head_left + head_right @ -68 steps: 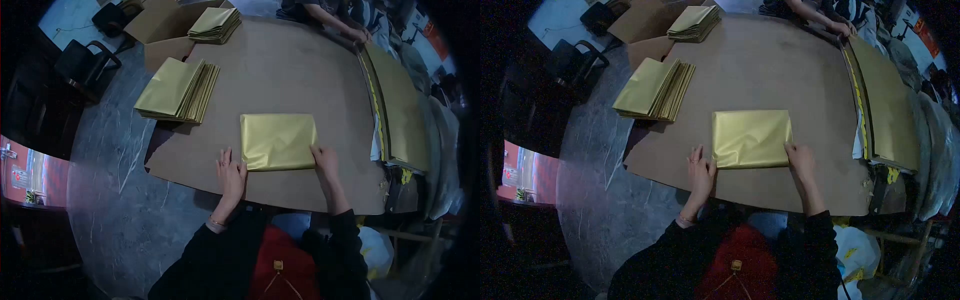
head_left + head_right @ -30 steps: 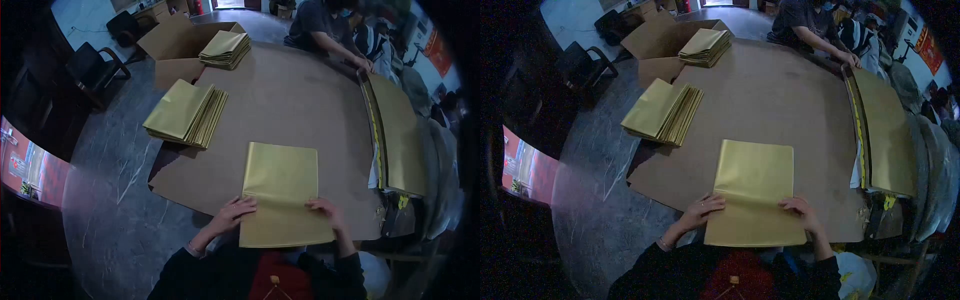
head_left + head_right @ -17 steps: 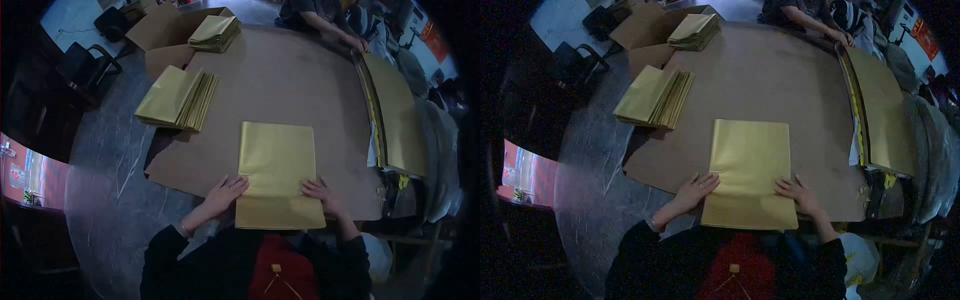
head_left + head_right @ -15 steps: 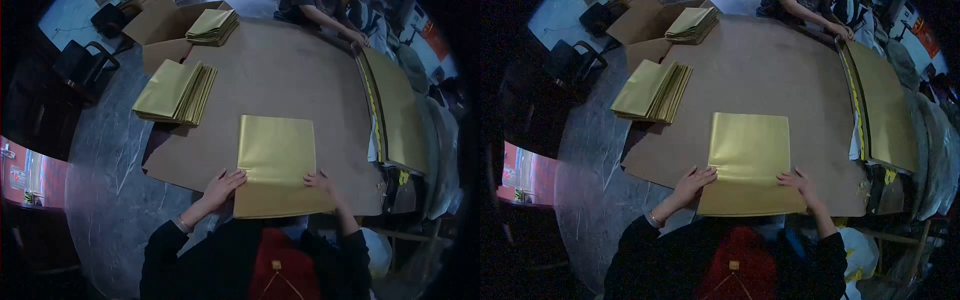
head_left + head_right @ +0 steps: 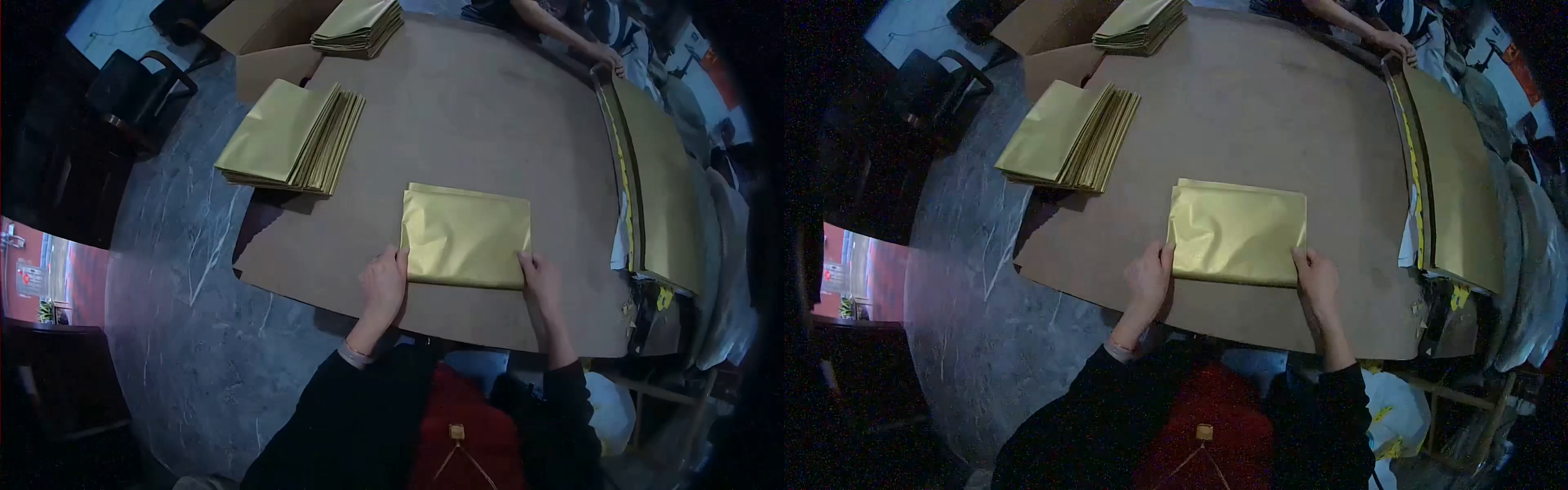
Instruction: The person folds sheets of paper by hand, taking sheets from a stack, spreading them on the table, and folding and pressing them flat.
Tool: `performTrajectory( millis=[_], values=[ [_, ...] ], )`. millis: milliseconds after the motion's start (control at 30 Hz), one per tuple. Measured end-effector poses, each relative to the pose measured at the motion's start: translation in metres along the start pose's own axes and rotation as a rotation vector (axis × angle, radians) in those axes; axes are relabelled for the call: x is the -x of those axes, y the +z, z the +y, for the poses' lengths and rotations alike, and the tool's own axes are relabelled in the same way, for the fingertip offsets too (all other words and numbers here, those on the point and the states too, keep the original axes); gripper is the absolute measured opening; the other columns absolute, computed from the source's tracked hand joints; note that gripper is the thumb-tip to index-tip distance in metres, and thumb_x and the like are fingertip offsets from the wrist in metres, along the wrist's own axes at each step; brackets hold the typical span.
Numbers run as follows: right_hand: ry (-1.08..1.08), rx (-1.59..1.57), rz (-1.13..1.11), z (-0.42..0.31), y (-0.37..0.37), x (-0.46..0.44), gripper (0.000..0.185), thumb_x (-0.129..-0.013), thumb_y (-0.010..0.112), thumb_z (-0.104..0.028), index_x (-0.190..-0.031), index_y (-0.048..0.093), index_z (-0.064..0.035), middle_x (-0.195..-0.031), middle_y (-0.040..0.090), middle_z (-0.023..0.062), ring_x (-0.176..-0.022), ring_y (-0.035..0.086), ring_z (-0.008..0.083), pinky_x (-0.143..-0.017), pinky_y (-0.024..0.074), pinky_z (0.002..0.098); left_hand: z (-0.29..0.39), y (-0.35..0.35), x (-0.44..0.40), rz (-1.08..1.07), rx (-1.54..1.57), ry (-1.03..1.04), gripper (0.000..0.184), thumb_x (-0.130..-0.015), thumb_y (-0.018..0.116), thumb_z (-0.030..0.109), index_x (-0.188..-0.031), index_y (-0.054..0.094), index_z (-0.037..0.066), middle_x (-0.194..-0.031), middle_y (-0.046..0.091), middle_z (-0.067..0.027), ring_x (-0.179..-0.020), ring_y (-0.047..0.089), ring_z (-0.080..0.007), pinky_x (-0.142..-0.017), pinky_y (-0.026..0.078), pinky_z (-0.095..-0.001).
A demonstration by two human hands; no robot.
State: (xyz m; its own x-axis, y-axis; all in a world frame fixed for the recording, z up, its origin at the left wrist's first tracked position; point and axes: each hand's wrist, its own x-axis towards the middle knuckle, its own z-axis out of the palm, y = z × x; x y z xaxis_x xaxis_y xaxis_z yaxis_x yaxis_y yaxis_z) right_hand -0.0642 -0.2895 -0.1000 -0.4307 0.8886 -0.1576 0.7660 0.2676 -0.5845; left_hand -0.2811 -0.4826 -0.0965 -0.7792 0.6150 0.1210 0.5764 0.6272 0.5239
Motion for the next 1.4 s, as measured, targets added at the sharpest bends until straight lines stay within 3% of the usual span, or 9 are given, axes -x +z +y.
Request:
performTrajectory(
  millis=[67,400,667,767,933,1000,1267,1333,1400],
  values=[
    [0.024,-0.023,0.003,0.002,0.002,-0.001,0.049,-0.089,0.05,-0.047,-0.086,0.063,0.0006,-0.073,0.06,0.0218,-0.069,0.059,0.037,-0.062,0.045,0.0421,0.003,-0.004,-0.004,-0.073,0.0,-0.023,0.029,-0.091,0.051,0.031,-0.077,0.055,0.006,-0.063,0.059,-0.0183,-0.061,0.06,-0.0391,-0.055,0.046,-0.0498],
    [0.084,-0.006,0.066,0.007,0.011,-0.006,0.044,-0.088,0.051,-0.045,-0.089,0.063,-0.0022,-0.079,0.061,0.0211,-0.074,0.06,0.0375,-0.067,0.0452,0.0427,-0.002,0.012,-0.013,-0.007,-0.029,-0.001,0.033,-0.093,0.048,0.032,-0.074,0.054,0.005,-0.06,0.058,-0.0195,-0.056,0.059,-0.04,-0.053,0.046,-0.0502],
    [0.031,0.049,0.101,0.005,0.011,-0.011,0.049,-0.088,0.052,-0.044,-0.075,0.057,0.0034,-0.07,0.056,0.0241,-0.066,0.054,0.0417,-0.061,0.0422,0.0462,0.001,0.006,-0.018,-0.061,-0.037,-0.046,0.034,-0.092,0.049,0.034,-0.077,0.059,0.005,-0.068,0.061,-0.0217,-0.063,0.059,-0.0405,-0.056,0.046,-0.0502],
    [0.02,0.093,0.089,0.001,0.008,-0.01,0.049,-0.088,0.052,-0.043,-0.075,0.057,0.0036,-0.069,0.056,0.0241,-0.066,0.054,0.042,-0.06,0.0415,0.0473,0.004,0.002,-0.022,-0.086,0.048,-0.08,0.034,-0.091,0.05,0.035,-0.079,0.059,0.004,-0.07,0.062,-0.0204,-0.065,0.058,-0.0419,-0.061,0.046,-0.05],
    [0.034,0.105,0.087,-0.005,0.007,-0.008,0.048,-0.089,0.05,-0.044,-0.08,0.06,0.002,-0.075,0.058,0.0244,-0.073,0.057,0.0421,-0.064,0.0434,0.0472,0.004,0.005,-0.024,-0.058,0.0,-0.076,0.031,-0.091,0.05,0.034,-0.076,0.058,0.007,-0.064,0.061,-0.0209,-0.063,0.061,-0.0409,-0.057,0.048,-0.0519],
    [0.028,0.126,0.09,-0.003,0.008,-0.009,0.047,-0.088,0.051,-0.044,-0.082,0.061,0.0015,-0.076,0.059,0.0243,-0.074,0.058,0.042,-0.064,0.044,0.0471,0.006,0.004,-0.028,-0.163,-0.071,-0.132,0.033,-0.092,0.049,0.035,-0.087,0.064,0.006,-0.071,0.062,-0.0214,-0.068,0.061,-0.0411,-0.062,0.047,-0.05],
    [0.08,0.154,0.044,-0.021,0.001,-0.005,0.044,-0.087,0.051,-0.042,-0.083,0.062,0.0002,-0.078,0.061,0.0227,-0.075,0.06,0.0403,-0.066,0.0459,0.0477,-0.006,0.016,-0.026,-0.104,-0.127,-0.011,0.035,-0.091,0.047,0.039,-0.08,0.058,0.007,-0.063,0.061,-0.0187,-0.063,0.063,-0.038,-0.057,0.05,-0.0486],
    [0.044,0.222,0.06,-0.012,0.006,-0.006,0.047,-0.088,0.048,-0.045,-0.088,0.063,-0.0011,-0.081,0.062,0.0239,-0.078,0.06,0.0416,-0.069,0.0456,0.0491,-0.005,0.014,-0.026,-0.184,-0.162,-0.023,0.031,-0.09,0.049,0.038,-0.087,0.058,0.008,-0.068,0.062,-0.0184,-0.066,0.063,-0.0363,-0.058,0.05,-0.0475],
    [0.08,0.204,0.068,-0.021,0.003,-0.005,0.046,-0.087,0.048,-0.044,-0.088,0.064,-0.0012,-0.08,0.062,0.0231,-0.078,0.06,0.0412,-0.069,0.0457,0.049,0.006,0.007,-0.026,-0.072,-0.162,-0.049,0.025,-0.089,0.052,0.033,-0.093,0.057,0.008,-0.075,0.063,-0.0162,-0.066,0.063,-0.0356,-0.058,0.05,-0.0467]
  ],
)
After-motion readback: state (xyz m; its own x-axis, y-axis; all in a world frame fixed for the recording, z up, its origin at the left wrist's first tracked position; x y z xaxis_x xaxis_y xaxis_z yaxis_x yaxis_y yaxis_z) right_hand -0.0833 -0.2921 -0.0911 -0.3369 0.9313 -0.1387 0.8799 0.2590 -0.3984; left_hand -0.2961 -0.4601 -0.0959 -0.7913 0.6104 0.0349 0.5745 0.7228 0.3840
